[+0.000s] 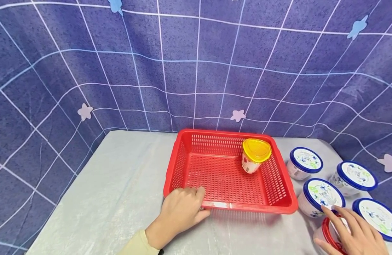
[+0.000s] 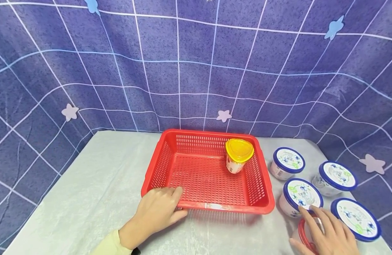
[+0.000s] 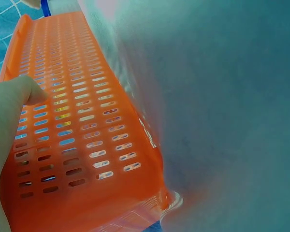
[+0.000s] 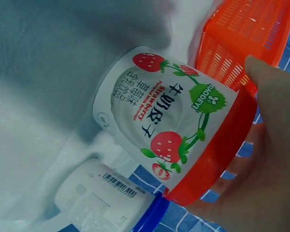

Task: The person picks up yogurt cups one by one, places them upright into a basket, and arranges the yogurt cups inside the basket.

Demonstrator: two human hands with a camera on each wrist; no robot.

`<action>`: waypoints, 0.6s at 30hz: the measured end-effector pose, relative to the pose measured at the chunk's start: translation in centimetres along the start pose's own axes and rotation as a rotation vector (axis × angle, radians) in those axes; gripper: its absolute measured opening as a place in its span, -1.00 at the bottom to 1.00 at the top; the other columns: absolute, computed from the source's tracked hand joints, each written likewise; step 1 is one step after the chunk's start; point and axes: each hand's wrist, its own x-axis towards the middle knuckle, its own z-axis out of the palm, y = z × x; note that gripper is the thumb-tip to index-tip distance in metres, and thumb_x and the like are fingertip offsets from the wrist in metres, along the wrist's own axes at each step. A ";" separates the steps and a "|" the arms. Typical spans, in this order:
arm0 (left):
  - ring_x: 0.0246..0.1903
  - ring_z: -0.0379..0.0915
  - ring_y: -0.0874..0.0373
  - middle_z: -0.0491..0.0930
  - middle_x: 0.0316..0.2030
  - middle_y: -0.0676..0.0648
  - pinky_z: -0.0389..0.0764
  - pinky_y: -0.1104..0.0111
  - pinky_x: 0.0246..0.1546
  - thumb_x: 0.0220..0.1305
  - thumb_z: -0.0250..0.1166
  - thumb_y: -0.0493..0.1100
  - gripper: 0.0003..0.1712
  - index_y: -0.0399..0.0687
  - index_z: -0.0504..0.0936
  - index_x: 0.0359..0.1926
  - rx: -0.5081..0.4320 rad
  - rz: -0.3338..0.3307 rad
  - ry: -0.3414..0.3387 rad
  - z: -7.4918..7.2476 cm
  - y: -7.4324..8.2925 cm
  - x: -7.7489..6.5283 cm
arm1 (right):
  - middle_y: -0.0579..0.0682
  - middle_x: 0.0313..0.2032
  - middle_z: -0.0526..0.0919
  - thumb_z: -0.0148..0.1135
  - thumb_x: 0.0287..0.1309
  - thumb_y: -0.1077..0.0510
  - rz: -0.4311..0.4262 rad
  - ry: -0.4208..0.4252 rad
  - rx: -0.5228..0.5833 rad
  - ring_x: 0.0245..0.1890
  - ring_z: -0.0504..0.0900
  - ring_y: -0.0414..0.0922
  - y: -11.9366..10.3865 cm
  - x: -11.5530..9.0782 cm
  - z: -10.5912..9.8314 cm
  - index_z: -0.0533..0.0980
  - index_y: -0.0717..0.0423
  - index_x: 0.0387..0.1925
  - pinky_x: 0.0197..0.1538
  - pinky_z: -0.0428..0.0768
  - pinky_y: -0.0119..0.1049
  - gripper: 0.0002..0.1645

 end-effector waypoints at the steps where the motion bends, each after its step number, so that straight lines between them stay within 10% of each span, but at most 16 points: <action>1: -0.79 0.00 0.30 0.07 -0.78 0.17 0.05 0.41 -0.79 -0.17 0.42 0.36 -0.37 0.05 0.27 -0.58 0.000 0.001 0.001 0.0 0.0 0.0 | 0.31 0.15 0.35 0.39 -0.24 -0.52 0.003 0.008 0.009 0.19 0.16 0.36 0.0 0.0 0.0 0.27 -0.01 0.40 0.35 -0.35 0.39 0.22; 10: -0.80 0.04 0.28 0.12 -0.77 0.16 0.05 0.41 -0.79 -0.17 0.43 0.36 -0.37 0.03 0.30 -0.56 0.002 0.001 -0.007 0.1 0.0 0.0 | 0.38 0.14 0.33 0.38 -0.19 -0.50 0.052 -0.062 -0.001 0.13 0.19 0.43 0.0 0.3 -0.2 0.31 0.08 0.35 0.13 0.11 0.55 0.18; 18: -0.80 0.05 0.29 0.14 -0.77 0.16 0.06 0.42 -0.79 -0.16 0.43 0.37 -0.37 0.03 0.32 -0.55 0.000 0.001 -0.016 0.2 0.0 0.0 | 0.37 0.19 0.26 0.41 -0.15 -0.44 0.085 -0.032 0.039 0.14 0.14 0.44 -0.6 -0.6 0.1 0.26 0.12 0.38 0.33 -0.24 0.42 0.18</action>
